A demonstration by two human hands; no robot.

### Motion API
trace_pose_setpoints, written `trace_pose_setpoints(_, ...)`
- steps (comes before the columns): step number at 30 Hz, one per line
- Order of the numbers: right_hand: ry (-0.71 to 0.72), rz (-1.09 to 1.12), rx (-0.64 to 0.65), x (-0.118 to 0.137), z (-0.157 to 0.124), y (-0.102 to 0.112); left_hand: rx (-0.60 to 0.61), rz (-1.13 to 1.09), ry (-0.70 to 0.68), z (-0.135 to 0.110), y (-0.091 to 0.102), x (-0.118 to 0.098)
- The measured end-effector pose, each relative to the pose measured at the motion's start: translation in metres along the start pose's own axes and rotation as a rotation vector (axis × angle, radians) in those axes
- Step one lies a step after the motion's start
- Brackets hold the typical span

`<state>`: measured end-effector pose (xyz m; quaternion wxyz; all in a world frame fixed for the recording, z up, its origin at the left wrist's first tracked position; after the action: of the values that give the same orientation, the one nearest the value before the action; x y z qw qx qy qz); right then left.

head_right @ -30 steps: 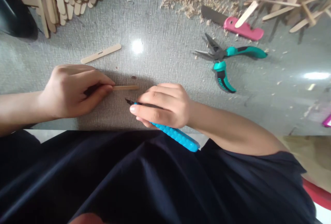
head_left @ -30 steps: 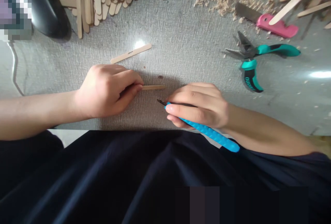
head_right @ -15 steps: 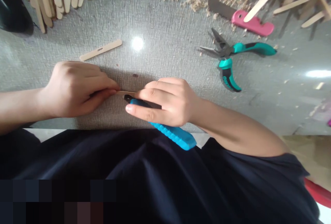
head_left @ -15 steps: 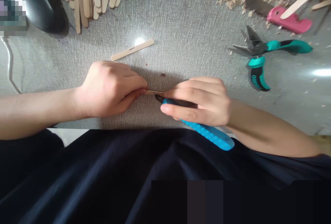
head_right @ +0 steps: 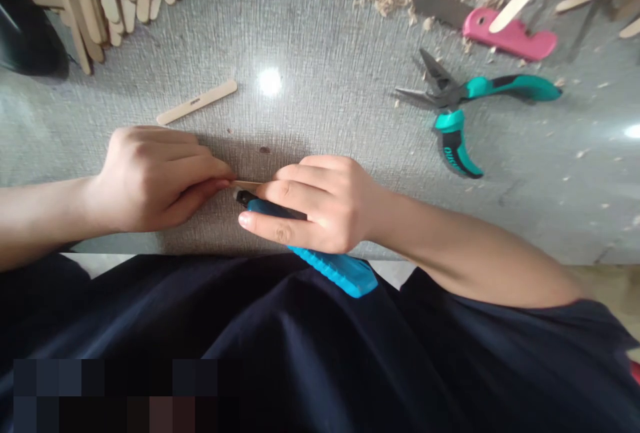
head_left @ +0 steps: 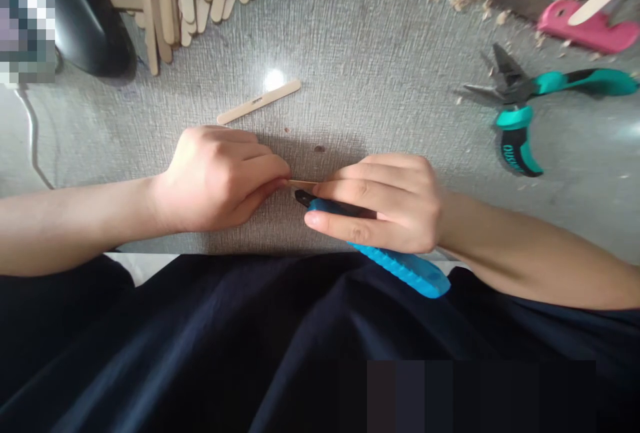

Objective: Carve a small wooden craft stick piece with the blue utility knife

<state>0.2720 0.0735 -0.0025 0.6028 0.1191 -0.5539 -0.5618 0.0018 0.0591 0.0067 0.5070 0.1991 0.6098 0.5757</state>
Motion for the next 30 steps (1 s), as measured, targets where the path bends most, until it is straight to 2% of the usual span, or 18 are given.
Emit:
trace_pose_setpoints(3,-0.009,-0.013,-0.044,-0.001,-0.004,-0.005,0.047,-0.006,0.016,-0.001,0.000,0.000)
trace_pose_setpoints(12,-0.027,-0.004,-0.042,-0.001,-0.008,-0.010,-0.040,-0.009,-0.030,-0.002,0.000,0.001)
trace_pose_setpoints(20,-0.027,0.010,-0.090,-0.001,-0.004,-0.013,-0.061,-0.025,-0.054,0.001,0.004,0.001)
trace_pose_setpoints(27,-0.064,-0.064,-0.096,0.012,0.003,-0.005,-0.042,-0.005,-0.074,0.000,0.003,0.001)
trace_pose_setpoints(30,-0.093,-0.124,-0.120,0.017,0.002,-0.004,-0.075,0.051,-0.109,-0.001,0.003,-0.005)
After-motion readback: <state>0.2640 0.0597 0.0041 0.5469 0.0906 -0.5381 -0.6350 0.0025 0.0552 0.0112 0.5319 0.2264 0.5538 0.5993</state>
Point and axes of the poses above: each hand's wrist, its own z-axis towards the middle knuckle, its own y-axis out of the back of the hand, x = y × z, the point moved 2 cm from there along z, towards the middle knuckle, and after that the axes turned 15 degrees about -y, right-handed, at the moved point
